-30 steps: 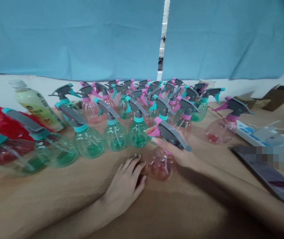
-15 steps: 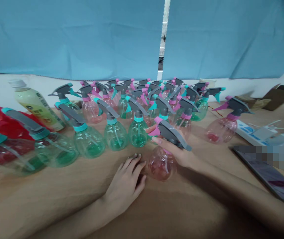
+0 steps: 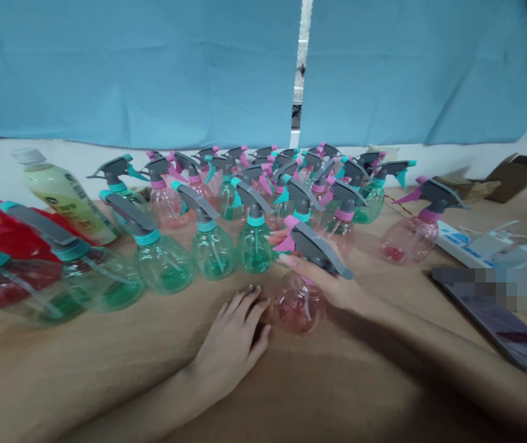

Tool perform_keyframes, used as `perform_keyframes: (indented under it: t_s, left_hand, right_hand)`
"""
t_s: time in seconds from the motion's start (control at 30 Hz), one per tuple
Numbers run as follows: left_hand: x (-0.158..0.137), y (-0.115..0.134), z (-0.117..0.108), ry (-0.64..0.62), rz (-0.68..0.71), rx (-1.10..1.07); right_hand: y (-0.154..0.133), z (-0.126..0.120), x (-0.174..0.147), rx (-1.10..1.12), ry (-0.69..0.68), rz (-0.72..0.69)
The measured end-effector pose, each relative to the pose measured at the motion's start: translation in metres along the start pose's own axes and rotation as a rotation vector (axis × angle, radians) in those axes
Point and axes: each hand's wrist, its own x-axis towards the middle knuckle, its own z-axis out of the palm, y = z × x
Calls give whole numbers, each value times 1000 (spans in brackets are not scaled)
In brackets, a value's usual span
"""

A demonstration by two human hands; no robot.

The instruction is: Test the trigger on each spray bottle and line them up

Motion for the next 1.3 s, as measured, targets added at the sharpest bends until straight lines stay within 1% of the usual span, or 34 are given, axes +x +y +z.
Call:
perform_keyframes:
  t_s: [0.1, 0.3, 0.5, 0.73, 0.87, 1.3]
  left_hand:
    - [0, 0, 0, 4, -2, -3]
    - [0, -1, 2, 0, 2, 8]
    - [0, 0, 1, -18, -2, 15]
    - [0, 0, 1, -26, -3, 17]
    - [0, -1, 2, -13, 0, 13]
    - [0, -1, 2, -31, -10, 15]
  right_hand:
    - [1, 0, 0, -4, -4, -8]
    - [2, 0, -1, -86, 2, -14]
    - [0, 0, -1, -51, 5, -32]
    - [5, 0, 0, -32, 2, -17]
    - [5, 0, -1, -14, -2, -28]
    - [2, 0, -1, -33, -3, -27]
